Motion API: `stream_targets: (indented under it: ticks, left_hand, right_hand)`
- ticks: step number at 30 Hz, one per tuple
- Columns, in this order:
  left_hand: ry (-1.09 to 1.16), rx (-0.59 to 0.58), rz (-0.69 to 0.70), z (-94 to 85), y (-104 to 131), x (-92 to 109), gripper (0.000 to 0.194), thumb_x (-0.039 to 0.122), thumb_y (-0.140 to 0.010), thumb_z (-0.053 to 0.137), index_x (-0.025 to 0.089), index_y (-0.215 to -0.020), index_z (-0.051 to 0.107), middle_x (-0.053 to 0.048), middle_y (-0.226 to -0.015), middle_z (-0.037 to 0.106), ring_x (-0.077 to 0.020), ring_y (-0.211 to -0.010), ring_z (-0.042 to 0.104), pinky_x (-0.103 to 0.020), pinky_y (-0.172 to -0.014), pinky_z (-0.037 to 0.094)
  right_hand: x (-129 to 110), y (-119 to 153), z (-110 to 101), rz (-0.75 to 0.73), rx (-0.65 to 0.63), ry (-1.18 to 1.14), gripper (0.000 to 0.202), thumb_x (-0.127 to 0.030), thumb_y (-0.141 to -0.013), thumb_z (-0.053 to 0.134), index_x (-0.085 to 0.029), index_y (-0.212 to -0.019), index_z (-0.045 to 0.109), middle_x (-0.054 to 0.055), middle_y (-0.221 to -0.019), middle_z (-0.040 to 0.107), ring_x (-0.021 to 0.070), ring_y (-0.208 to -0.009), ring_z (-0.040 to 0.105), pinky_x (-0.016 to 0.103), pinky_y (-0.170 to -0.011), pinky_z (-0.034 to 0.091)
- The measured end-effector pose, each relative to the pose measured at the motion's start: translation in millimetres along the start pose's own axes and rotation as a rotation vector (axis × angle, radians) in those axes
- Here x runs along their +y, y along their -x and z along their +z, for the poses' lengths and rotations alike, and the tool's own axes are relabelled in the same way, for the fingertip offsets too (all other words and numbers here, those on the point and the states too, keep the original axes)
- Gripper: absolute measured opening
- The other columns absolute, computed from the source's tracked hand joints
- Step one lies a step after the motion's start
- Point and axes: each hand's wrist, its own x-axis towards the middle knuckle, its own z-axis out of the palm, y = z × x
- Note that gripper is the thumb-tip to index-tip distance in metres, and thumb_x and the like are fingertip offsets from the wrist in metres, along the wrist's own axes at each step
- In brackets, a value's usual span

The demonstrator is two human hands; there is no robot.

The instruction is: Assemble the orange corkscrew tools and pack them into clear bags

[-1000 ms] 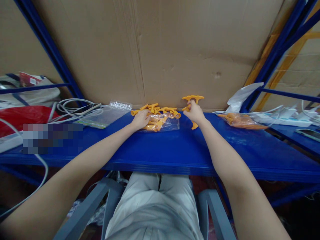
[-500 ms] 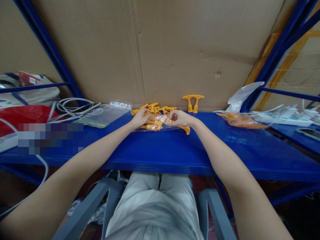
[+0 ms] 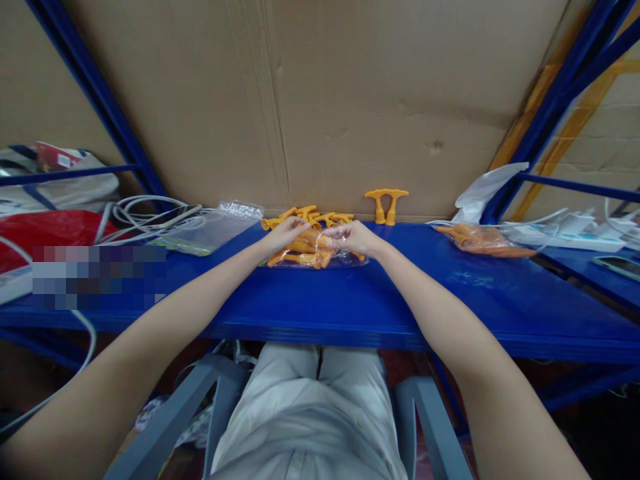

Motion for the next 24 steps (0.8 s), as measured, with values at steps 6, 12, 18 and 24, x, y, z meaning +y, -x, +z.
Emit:
stream_targets:
  ticks: [6, 12, 18, 24]
  left_hand:
    - [-0.104, -0.103, 0.059, 5.2, 5, 2, 0.048, 0.053, -0.085, 0.058, 0.015, -0.115, 0.060, -0.015, -0.130, 0.061, -0.0302, -0.128, 0.051, -0.046, -0.110, 0.037]
    - [-0.152, -0.101, 0.097, 1.5, 7, 3, 0.053, 0.058, -0.085, 0.057, 0.016, -0.118, 0.060, -0.014, -0.132, 0.060, -0.0304, -0.129, 0.051, -0.046, -0.111, 0.036]
    - [-0.140, -0.104, 0.118, 0.5, 7, 5, 0.051, 0.053, -0.083, 0.063, 0.016, -0.118, 0.061, -0.012, -0.130, 0.061, -0.0300, -0.128, 0.051, -0.047, -0.112, 0.035]
    - [-0.157, -0.093, 0.102, 3.8, 4, 1, 0.048, 0.049, -0.083, 0.062, 0.018, -0.119, 0.061, -0.011, -0.130, 0.061, -0.0312, -0.128, 0.051, -0.049, -0.112, 0.035]
  right_hand:
    - [5, -4, 0, -0.078, -0.022, 0.081, 0.035, -0.040, -0.069, 0.081, -0.020, -0.097, 0.079, 0.007, -0.104, 0.075, 0.0231, -0.102, 0.069, 0.042, -0.098, 0.052]
    - [10, -6, 2, -0.146, -0.045, 0.164, 0.036, -0.042, -0.076, 0.076, -0.018, -0.103, 0.077, 0.010, -0.111, 0.074, 0.0256, -0.108, 0.067, 0.045, -0.100, 0.049]
    - [-3, -3, 2, -0.138, -0.107, 0.247, 0.030, -0.039, -0.081, 0.071, -0.019, -0.102, 0.078, 0.010, -0.110, 0.074, 0.0232, -0.106, 0.067, 0.040, -0.098, 0.051]
    - [-26, 5, -18, 0.038, -0.005, 0.689, 0.022, -0.022, -0.085, 0.063, -0.017, -0.099, 0.079, 0.007, -0.095, 0.076, 0.0206, -0.087, 0.070, 0.032, -0.083, 0.052]
